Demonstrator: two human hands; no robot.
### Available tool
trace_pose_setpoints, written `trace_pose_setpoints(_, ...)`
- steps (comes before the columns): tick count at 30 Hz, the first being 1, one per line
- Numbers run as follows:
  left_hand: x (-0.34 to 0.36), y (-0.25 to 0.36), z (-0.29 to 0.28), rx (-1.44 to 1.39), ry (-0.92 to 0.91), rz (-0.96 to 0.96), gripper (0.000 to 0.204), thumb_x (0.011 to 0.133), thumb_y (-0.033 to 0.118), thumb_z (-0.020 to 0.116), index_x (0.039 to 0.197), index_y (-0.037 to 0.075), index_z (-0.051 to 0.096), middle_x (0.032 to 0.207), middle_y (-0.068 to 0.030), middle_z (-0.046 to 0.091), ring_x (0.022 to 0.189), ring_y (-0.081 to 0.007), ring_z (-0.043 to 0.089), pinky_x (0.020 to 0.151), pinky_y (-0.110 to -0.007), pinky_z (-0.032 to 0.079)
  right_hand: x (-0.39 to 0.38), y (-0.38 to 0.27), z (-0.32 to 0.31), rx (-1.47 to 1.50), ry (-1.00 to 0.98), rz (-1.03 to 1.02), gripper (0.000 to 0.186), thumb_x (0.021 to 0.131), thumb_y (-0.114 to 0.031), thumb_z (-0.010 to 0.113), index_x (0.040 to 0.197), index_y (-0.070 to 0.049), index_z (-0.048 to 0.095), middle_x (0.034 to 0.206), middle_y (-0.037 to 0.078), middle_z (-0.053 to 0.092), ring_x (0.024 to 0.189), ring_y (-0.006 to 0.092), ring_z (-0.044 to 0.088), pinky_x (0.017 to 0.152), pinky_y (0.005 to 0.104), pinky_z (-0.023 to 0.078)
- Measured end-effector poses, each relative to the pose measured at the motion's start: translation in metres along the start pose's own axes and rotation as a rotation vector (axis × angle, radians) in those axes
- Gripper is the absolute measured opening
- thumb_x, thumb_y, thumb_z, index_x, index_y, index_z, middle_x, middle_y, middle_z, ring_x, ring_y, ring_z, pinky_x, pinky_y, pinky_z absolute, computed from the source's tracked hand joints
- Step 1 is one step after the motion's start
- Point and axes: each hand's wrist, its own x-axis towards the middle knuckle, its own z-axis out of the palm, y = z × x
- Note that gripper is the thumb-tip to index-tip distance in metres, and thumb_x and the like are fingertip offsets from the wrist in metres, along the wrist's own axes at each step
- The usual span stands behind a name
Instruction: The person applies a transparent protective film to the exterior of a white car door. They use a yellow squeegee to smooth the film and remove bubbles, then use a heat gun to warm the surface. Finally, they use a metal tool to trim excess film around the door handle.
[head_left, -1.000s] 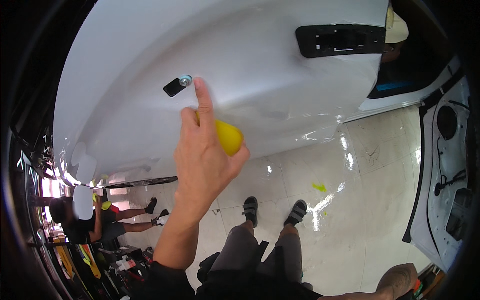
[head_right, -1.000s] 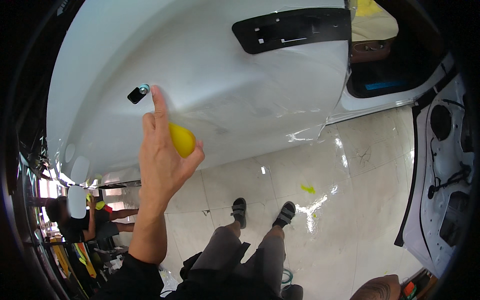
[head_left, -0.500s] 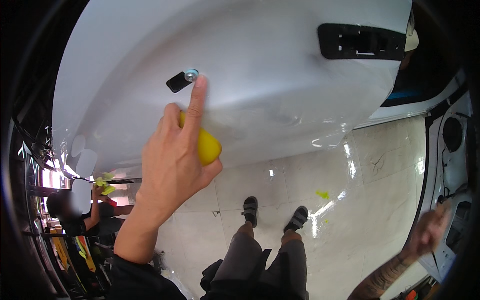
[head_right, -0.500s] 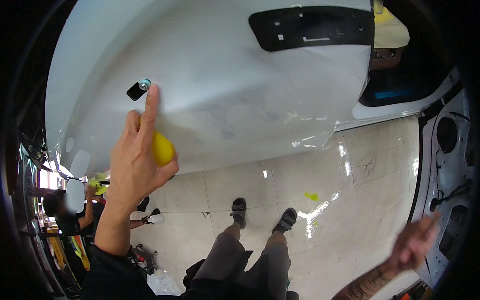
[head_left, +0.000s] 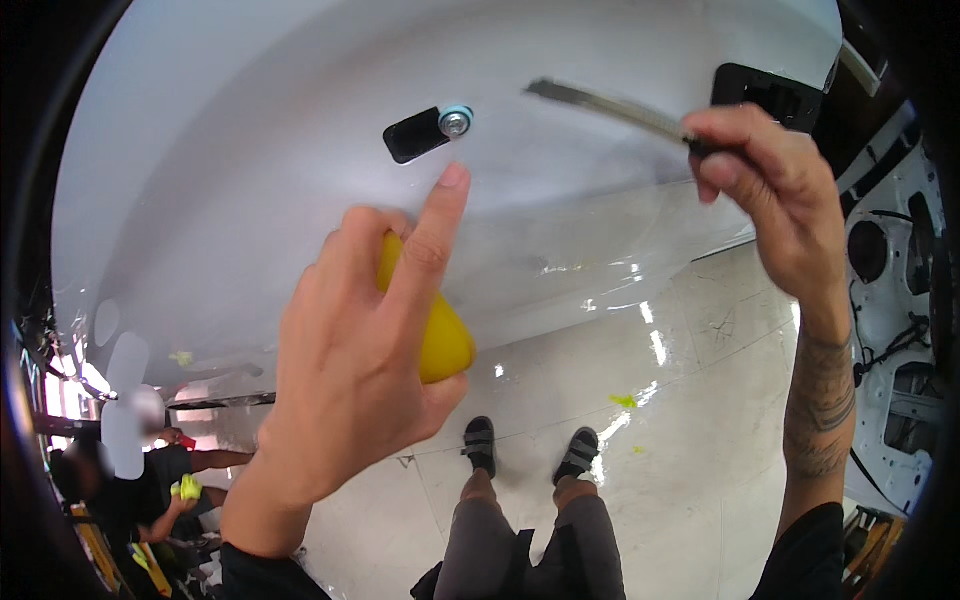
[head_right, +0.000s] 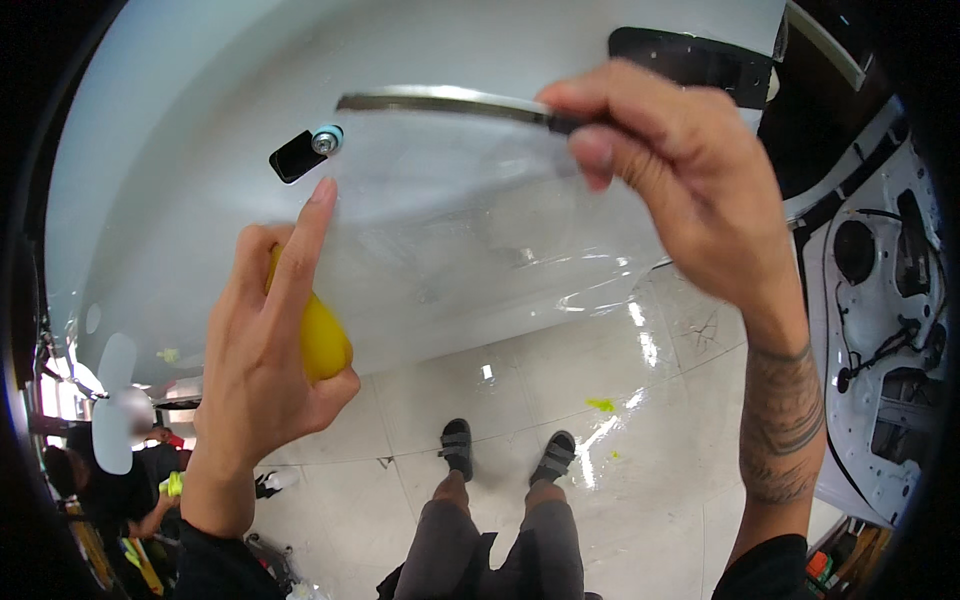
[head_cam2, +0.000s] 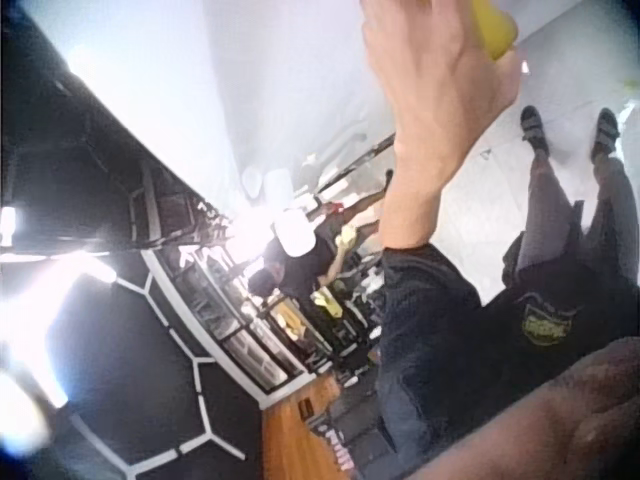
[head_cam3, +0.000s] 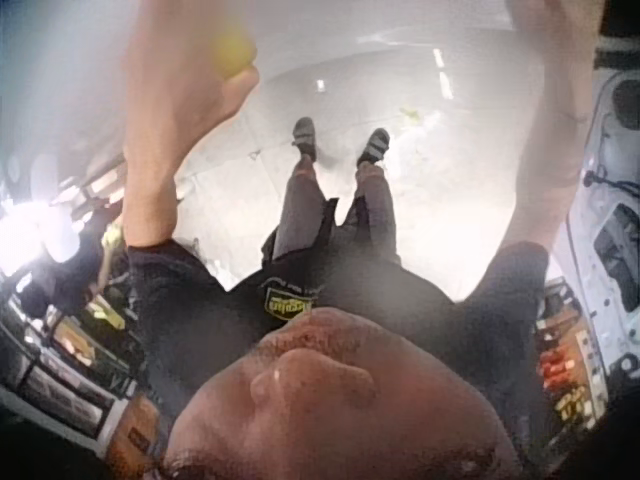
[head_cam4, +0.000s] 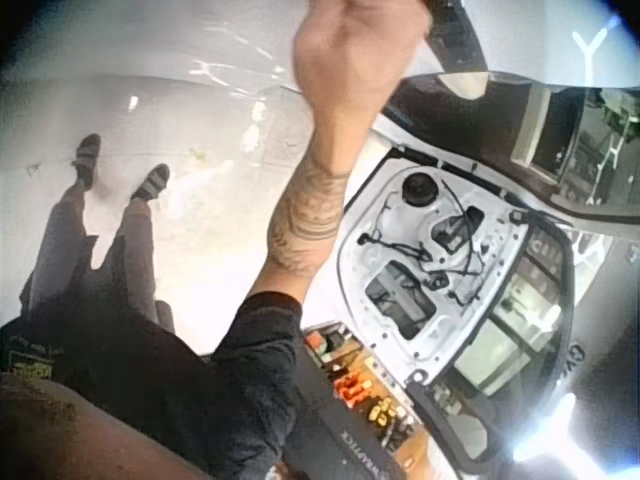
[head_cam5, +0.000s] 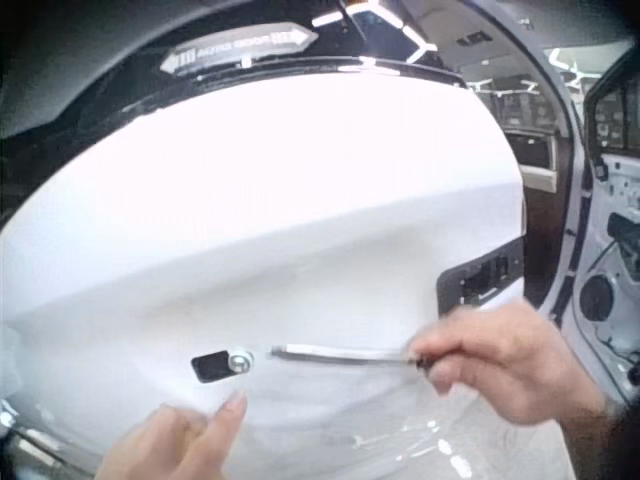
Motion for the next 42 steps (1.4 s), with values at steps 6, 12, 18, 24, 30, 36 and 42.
trace_pose_setpoints(6,-0.013,-0.02,0.014,-0.085,0.125,0.013,0.113,0.046,-0.002,0.071,0.155,0.016,0.046,0.126,-0.0122,0.045,0.117,-0.032,0.053,0.098,-0.041,0.055,0.034,0.003,-0.011,-0.286,-0.089,-0.039,0.024,0.103,-0.016,0.063,0.118,0.003,0.068,0.085,0.004,0.062,0.07,0.0099,0.055,0.066,0.0234,0.047)
trace_pose_setpoints(12,-0.012,-0.041,-0.003,0.268,0.285,0.068,0.1,0.051,-0.008,0.066,0.146,0.024,0.058,0.145,-0.0079,0.046,0.134,-0.0292,0.048,0.113,-0.04,0.049,0.055,-0.007,-0.015,-0.447,-0.051,-0.214,0.025,0.1,-0.008,0.066,0.122,0.002,0.069,0.103,0.009,0.07,0.083,0.0139,0.069,0.077,0.0252,0.057)
trace_pose_setpoints(18,-0.006,-0.083,-0.018,0.806,0.367,0.216,0.088,0.068,-0.015,0.063,0.14,0.036,0.064,0.162,0.0013,0.042,0.143,-0.0242,0.041,0.12,-0.037,0.038,0.068,-0.007,0.005,-0.533,0.1,-0.431,0.017,0.087,0.002,0.075,0.103,-0.001,0.077,0.092,0.012,0.074,0.08,0.022,0.071,0.069,0.0314,0.057)
trace_pose_setpoints(24,0.004,-0.082,0.002,0.757,0.414,0.199,0.081,0.08,-0.011,0.065,0.138,0.045,0.064,0.162,0.0055,0.04,0.146,-0.0205,0.034,0.12,-0.035,0.036,0.072,-0.002,0.01,-0.531,0.116,-0.45,0.018,0.086,0.004,0.075,0.103,0.001,0.077,0.092,0.012,0.073,0.079,0.0215,0.07,0.068,0.0303,0.056)
trace_pose_setpoints(30,0.004,-0.082,-0.006,0.775,0.398,0.186,0.085,0.078,-0.014,0.062,0.14,0.044,0.063,0.162,0.0066,0.037,0.144,-0.0201,0.033,0.12,-0.035,0.036,0.081,-0.003,0.01,-0.54,0.093,-0.467,0.019,0.085,0.004,0.076,0.103,0.001,0.077,0.092,0.012,0.073,0.078,0.0207,0.07,0.067,0.0297,0.055)
trace_pose_setpoints(36,0.007,-0.082,-0.007,0.78,0.374,0.167,0.09,0.075,-0.017,0.061,0.141,0.044,0.062,0.162,0.0055,0.037,0.145,-0.0216,0.032,0.12,-0.036,0.036,0.085,0.009,0.01,-0.506,0.104,-0.514,0.018,0.084,0.004,0.076,0.102,0.001,0.077,0.09,0.011,0.072,0.077,0.02,0.069,0.066,0.0293,0.055)
trace_pose_setpoints(42,0.008,-0.083,-0.007,0.781,0.363,0.154,0.09,0.075,-0.018,0.06,0.142,0.042,0.062,0.162,0.0052,0.036,0.145,-0.0223,0.031,0.121,-0.037,0.036,0.09,0.002,0.014,-0.531,0.12,-0.563,0.016,0.085,0.002,0.077,0.101,0.001,0.076,0.089,0.011,0.072,0.075,0.0197,0.068,0.064,0.0287,0.054)
